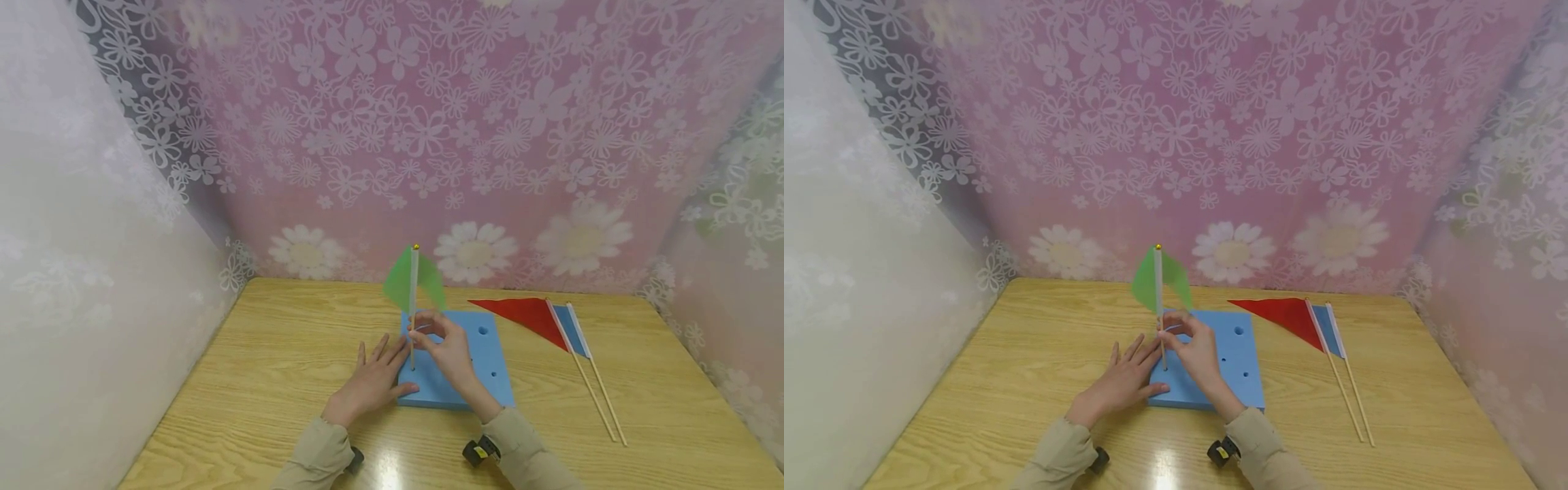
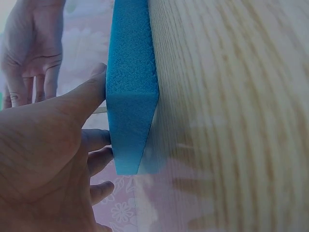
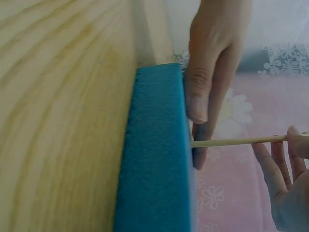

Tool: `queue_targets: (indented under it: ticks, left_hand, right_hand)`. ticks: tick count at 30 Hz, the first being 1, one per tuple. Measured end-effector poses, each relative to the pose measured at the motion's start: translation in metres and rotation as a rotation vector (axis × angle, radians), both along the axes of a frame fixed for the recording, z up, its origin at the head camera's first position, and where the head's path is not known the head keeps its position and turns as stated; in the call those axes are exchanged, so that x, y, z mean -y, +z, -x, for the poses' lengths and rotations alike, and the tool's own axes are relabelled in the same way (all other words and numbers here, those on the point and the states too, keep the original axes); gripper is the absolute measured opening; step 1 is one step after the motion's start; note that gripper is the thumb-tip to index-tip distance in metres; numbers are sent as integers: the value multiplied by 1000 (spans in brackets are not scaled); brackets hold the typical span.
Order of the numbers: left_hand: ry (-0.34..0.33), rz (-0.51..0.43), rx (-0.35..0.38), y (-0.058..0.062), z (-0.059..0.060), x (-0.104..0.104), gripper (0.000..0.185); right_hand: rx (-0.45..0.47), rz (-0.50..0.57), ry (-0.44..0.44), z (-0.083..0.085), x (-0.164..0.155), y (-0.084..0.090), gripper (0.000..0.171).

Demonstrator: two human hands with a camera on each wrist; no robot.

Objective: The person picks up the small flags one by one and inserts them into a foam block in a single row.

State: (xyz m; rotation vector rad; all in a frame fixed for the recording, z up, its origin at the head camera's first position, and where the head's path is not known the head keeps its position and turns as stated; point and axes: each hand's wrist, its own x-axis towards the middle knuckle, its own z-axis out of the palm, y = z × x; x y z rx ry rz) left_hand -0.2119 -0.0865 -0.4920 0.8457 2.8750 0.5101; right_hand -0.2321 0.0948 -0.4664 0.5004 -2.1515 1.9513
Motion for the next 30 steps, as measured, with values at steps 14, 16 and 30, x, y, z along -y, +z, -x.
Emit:
queue_targets:
  ticks: [14, 16, 30]
  left_hand:
    - [-9, -10, -3, 0, 0, 0, 82]
    - [-7, -10, 0, 0, 0, 1, 81]
    - [-3, -17, 14, 0, 1, 0, 82]
  right_hand:
    - [8, -30, 11, -1, -2, 0, 24]
    - [2, -32, 8, 0, -3, -3, 25]
    - [-10, -24, 16, 0, -7, -5, 29]
